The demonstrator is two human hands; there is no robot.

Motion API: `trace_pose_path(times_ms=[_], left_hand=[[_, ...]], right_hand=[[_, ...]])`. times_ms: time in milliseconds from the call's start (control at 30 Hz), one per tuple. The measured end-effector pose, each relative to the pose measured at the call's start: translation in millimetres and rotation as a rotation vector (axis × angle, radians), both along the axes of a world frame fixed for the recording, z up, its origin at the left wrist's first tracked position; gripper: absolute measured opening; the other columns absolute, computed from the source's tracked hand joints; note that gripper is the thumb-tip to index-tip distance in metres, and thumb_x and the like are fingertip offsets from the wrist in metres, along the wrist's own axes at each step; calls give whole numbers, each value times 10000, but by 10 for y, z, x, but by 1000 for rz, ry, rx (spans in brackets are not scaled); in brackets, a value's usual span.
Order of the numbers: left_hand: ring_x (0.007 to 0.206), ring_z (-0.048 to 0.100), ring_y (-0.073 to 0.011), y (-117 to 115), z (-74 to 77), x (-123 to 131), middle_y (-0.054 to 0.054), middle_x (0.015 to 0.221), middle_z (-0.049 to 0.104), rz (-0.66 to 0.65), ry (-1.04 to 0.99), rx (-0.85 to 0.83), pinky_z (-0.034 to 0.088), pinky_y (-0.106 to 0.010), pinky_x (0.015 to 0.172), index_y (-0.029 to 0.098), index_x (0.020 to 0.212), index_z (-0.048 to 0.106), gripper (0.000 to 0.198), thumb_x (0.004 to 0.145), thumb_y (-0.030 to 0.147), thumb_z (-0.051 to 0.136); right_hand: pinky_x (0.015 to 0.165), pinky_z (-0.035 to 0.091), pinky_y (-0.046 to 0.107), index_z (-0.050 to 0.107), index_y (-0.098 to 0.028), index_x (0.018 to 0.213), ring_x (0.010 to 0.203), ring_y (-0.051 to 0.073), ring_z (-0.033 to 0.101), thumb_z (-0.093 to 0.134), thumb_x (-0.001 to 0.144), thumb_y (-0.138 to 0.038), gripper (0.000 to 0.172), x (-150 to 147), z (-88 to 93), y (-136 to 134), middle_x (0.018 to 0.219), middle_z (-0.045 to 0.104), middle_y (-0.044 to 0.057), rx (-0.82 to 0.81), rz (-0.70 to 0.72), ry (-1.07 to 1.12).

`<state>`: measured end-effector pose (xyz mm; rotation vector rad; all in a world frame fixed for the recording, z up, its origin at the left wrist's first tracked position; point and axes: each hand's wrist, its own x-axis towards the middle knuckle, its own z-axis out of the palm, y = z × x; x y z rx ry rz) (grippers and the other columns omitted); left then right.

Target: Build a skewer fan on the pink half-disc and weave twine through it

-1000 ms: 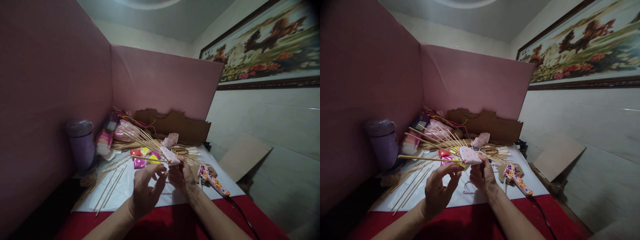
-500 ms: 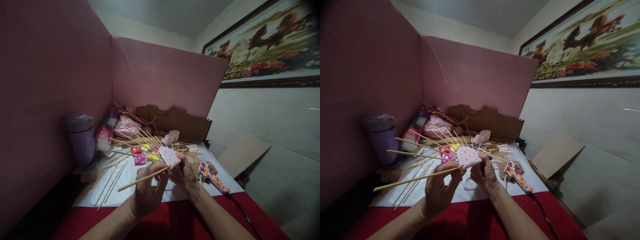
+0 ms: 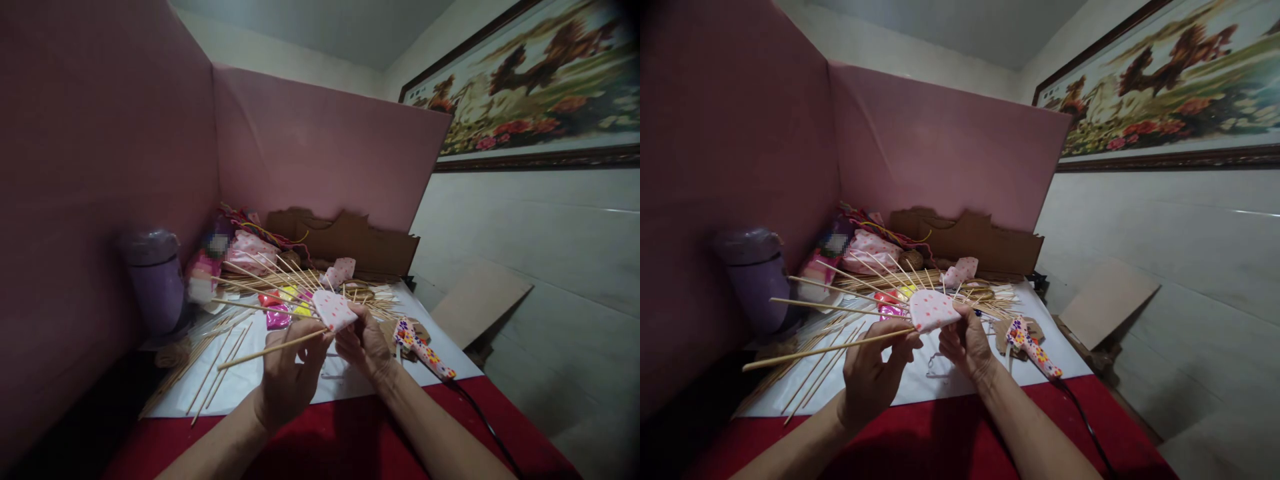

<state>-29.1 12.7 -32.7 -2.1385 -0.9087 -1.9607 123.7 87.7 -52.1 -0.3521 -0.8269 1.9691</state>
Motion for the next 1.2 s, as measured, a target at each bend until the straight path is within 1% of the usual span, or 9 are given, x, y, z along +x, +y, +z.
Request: trace_pose_path(times_ms=[100, 167, 267, 333, 433, 733, 967, 1100, 1200], left_hand=[[578, 598, -85, -12, -6, 2, -8, 823, 659, 7, -44, -25, 477, -215, 578, 200, 1007, 555, 230, 819, 68, 575], [596, 601, -79, -9, -11, 4, -17, 868, 648, -31, -87, -21, 481, -208, 579, 195, 1007, 554, 237, 816, 56, 573], [598, 586, -65, 8, -22, 3, -5, 839, 616, -115, -134, -36, 483, -201, 593, 190, 1014, 548, 247, 842, 19, 501], [606, 580, -65, 20, -33, 0, 3, 815, 602, -151, -136, -51, 486, -205, 606, 188, 1024, 545, 262, 848, 8, 472], [642, 598, -79, 32, -53, -3, -12, 857, 607, -180, -131, -62, 497, -223, 623, 187, 1053, 534, 271, 845, 21, 484], [629, 613, -85, 40, -58, 1, -6, 836, 619, -145, -146, -87, 500, -234, 615, 200, 1016, 537, 226, 858, 47, 486], [674, 638, -120, 60, -115, 18, -46, 943, 661, -132, -165, -126, 508, -261, 618, 237, 1136, 517, 335, 848, 65, 516], [671, 637, -135, 51, -87, 19, -48, 894, 677, -143, -179, -165, 507, -277, 645, 228, 1011, 560, 253, 818, 65, 561], [654, 630, -144, 93, -63, 9, -43, 830, 679, -170, -171, -237, 491, -261, 606, 210, 997, 596, 247, 771, 121, 640]], right_hand=[[250, 165, 145, 498, -163, 460, 240, 34, 207, 564, 797, -414, 425, -8, 31, -23, 294, 398, -64, 6, -25, -3], [251, 163, 145, 500, -159, 455, 240, 32, 205, 564, 798, -424, 438, -9, 41, -30, 293, 400, -61, 16, -40, -1], [252, 152, 147, 506, -154, 449, 241, 31, 202, 569, 792, -427, 443, -7, 46, -34, 297, 404, -59, 16, -44, -10], [254, 149, 149, 512, -154, 454, 242, 32, 204, 574, 788, -429, 438, -8, 51, -35, 298, 402, -60, 16, -47, -13], [259, 151, 148, 512, -156, 465, 242, 30, 208, 577, 792, -427, 429, -13, 62, -42, 305, 404, -64, 22, -69, -8], [266, 150, 147, 506, -156, 469, 246, 27, 216, 579, 794, -421, 425, -19, 68, -48, 315, 407, -65, 18, -71, -5], [263, 138, 147, 499, -162, 481, 256, 29, 179, 583, 785, -413, 403, -26, 99, -78, 312, 398, -71, 6, -48, 22], [260, 140, 151, 483, -174, 499, 258, 31, 158, 572, 781, -370, 355, -15, 113, -80, 315, 385, -82, 14, -14, 64], [259, 154, 156, 485, -175, 504, 258, 34, 171, 566, 792, -404, 377, -25, 109, -74, 316, 389, -77, 40, -3, 63]])
